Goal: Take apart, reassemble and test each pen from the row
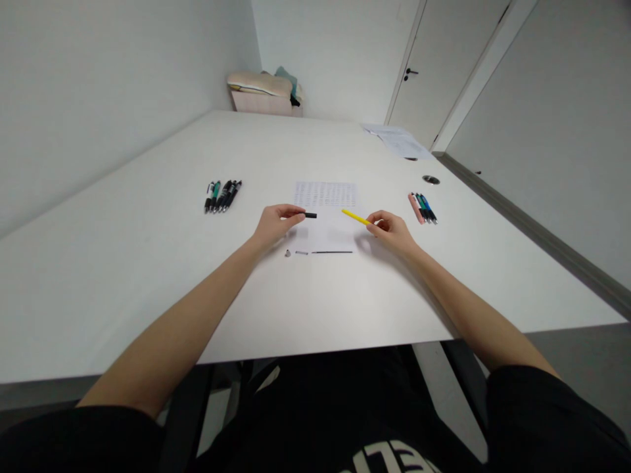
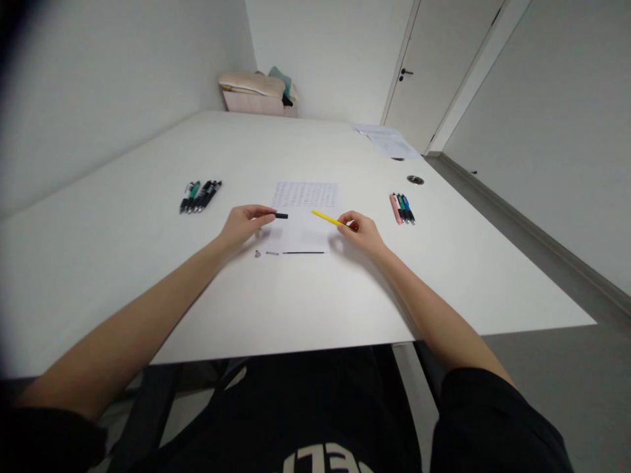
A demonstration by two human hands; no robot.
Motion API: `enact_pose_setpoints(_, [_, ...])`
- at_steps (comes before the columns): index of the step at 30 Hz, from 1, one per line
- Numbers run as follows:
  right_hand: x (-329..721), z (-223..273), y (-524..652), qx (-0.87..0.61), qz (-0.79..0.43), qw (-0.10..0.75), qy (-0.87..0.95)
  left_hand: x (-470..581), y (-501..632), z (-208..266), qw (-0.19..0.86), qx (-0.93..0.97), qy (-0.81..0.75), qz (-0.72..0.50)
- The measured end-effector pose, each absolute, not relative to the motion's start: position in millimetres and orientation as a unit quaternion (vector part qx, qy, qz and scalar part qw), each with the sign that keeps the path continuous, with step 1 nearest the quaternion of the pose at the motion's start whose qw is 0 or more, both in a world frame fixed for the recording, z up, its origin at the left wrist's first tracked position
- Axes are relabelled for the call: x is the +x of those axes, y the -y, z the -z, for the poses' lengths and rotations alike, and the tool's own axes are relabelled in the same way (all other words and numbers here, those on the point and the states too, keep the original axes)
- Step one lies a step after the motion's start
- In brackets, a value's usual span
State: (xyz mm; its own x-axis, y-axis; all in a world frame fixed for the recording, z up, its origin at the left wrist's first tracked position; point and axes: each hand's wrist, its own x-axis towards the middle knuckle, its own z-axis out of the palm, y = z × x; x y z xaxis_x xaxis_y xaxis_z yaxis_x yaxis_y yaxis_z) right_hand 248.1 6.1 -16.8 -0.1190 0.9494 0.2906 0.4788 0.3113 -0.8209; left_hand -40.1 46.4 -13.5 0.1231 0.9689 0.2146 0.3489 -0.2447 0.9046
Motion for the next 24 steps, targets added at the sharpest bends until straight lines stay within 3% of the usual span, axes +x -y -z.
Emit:
enact_pose_setpoints(4, [242,16,-4,-0.506,-0.205,0.393,0.74,-37,-45,16,0.402,0.628,-0.499,-0.441])
enact_pose_setpoints(8, [234,13,-1,-0.485,-0.156,0.394,0.765,-33,-39,12,0.382,0.66,-0.488,-0.425])
enact_pose_setpoints(24, [229,12,-1,-0.461,-0.136,0.399,0.781,-29,-35,11,0.367,0.683,-0.479,-0.412])
